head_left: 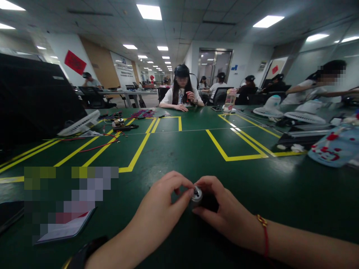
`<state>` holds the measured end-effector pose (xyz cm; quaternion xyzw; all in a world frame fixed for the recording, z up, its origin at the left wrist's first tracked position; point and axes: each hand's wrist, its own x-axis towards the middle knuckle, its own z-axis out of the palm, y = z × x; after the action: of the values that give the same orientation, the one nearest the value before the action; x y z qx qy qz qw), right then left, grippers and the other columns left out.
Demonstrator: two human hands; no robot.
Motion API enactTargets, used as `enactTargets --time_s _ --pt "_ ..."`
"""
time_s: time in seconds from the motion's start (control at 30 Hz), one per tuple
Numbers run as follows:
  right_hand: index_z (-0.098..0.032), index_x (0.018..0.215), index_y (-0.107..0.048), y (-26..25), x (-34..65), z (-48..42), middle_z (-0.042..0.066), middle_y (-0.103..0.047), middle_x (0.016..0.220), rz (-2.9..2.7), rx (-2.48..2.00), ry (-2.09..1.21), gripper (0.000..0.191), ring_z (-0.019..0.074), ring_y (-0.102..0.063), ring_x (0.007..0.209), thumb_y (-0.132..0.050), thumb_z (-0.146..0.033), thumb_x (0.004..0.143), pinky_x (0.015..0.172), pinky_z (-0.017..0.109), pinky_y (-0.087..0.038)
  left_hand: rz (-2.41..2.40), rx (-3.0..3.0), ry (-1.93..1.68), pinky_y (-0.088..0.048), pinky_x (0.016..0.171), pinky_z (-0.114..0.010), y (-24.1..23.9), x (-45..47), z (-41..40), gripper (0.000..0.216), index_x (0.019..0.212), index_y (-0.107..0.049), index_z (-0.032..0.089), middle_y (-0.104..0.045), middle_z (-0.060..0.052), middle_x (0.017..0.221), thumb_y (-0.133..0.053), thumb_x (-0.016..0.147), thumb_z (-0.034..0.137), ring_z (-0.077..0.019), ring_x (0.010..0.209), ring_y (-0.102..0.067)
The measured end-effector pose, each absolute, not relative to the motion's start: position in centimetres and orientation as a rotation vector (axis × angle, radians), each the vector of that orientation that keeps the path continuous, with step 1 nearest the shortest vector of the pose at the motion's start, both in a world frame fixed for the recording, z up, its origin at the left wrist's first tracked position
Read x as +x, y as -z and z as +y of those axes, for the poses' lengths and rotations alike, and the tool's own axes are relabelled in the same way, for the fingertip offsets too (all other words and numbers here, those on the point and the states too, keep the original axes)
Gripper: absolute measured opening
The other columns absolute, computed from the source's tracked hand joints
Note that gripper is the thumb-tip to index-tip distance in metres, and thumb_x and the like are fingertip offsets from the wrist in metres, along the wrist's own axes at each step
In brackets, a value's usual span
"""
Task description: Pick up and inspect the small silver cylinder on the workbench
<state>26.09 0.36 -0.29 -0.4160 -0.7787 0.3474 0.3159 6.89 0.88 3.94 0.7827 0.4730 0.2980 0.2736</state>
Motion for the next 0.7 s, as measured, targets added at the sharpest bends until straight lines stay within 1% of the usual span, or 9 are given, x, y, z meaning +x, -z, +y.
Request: enactTargets --time_s 0.1,0.23,0.3,0.43,0.53,0.6,0.7 --pt "-0.021 0.117 -0.041 0.5 26.1 0.4 0.004 -0.059 0.11 -2.055 -1.111 -0.893 0.044 0.0124 -0.059 0.098 -0.062 -0.021 0.079 0.088 0.031 -0.049 1.268 2.099 -0.79 -0.046 0.072 -0.031 -3.9 7.0 1.0 0.013 0.089 -0.07 0.025 -0.066 -0.001 0.091 -0.058 0.088 0.023 -0.0196 0.083 -0.061" --pt "-0.021 0.118 -0.043 0.3 26.1 0.4 0.004 -0.059 0.111 -2.069 -1.09 -0.902 0.042 0.0122 -0.058 0.099 -0.061 -0.022 0.08 0.088 0.03 -0.049 1.259 2.081 -0.85 -0.046 0.071 -0.03 -4.3 7.2 1.0 0.014 0.083 -0.07 0.023 -0.065 -0.001 0.087 -0.058 0.088 0.02 -0.0187 0.082 -0.06" --pt "-0.021 0.118 -0.045 0.2 26.1 0.4 0.004 -0.059 0.111 -2.075 -1.087 -0.91 0.041 0.0115 -0.059 0.097 -0.061 -0.023 0.08 0.087 0.028 -0.049 1.268 2.066 -0.9 -0.045 0.069 -0.029 -4.5 7.0 0.9 0.014 0.082 -0.07 0.023 -0.065 -0.001 0.085 -0.057 0.088 0.021 -0.0185 0.08 -0.06" --pt "-0.022 0.12 -0.045 0.0 26.1 0.2 0.003 -0.06 0.11 -2.067 -1.124 -0.805 0.045 0.0114 -0.059 0.096 -0.061 -0.02 0.077 0.087 0.028 -0.049 1.334 2.052 -0.94 -0.044 0.065 -0.028 -4.1 6.0 0.8 0.014 0.087 -0.069 0.024 -0.065 -0.001 0.088 -0.056 0.09 0.027 -0.0181 0.076 -0.058" --pt "-0.021 0.119 -0.047 0.1 26.1 0.1 0.003 -0.06 0.107 -2.041 -1.164 -0.689 0.045 0.0111 -0.059 0.091 -0.059 -0.018 0.075 0.083 0.027 -0.05 1.328 2.116 -0.853 -0.046 0.074 -0.03 -2.7 5.7 0.9 0.014 0.088 -0.069 0.023 -0.065 -0.002 0.09 -0.055 0.091 0.023 -0.0194 0.084 -0.059" --pt "-0.021 0.115 -0.048 0.1 26.1 0.1 0.003 -0.06 0.104 -2.032 -1.177 -0.65 0.042 0.0106 -0.058 0.089 -0.058 -0.017 0.074 0.081 0.026 -0.05 1.294 2.165 -0.781 -0.046 0.079 -0.031 -1.7 5.8 1.0 0.013 0.085 -0.07 0.023 -0.065 -0.002 0.09 -0.058 0.088 0.018 -0.0204 0.088 -0.059" --pt "-0.021 0.112 -0.049 0.0 26.2 0.1 0.002 -0.06 0.101 -2.01 -1.181 -0.614 0.04 0.0106 -0.059 0.087 -0.059 -0.018 0.074 0.08 0.026 -0.051 1.292 2.205 -0.721 -0.044 0.079 -0.034 -0.5 6.2 1.1 0.012 0.081 -0.071 0.025 -0.066 -0.002 0.089 -0.063 0.084 0.017 -0.023 0.089 -0.058"
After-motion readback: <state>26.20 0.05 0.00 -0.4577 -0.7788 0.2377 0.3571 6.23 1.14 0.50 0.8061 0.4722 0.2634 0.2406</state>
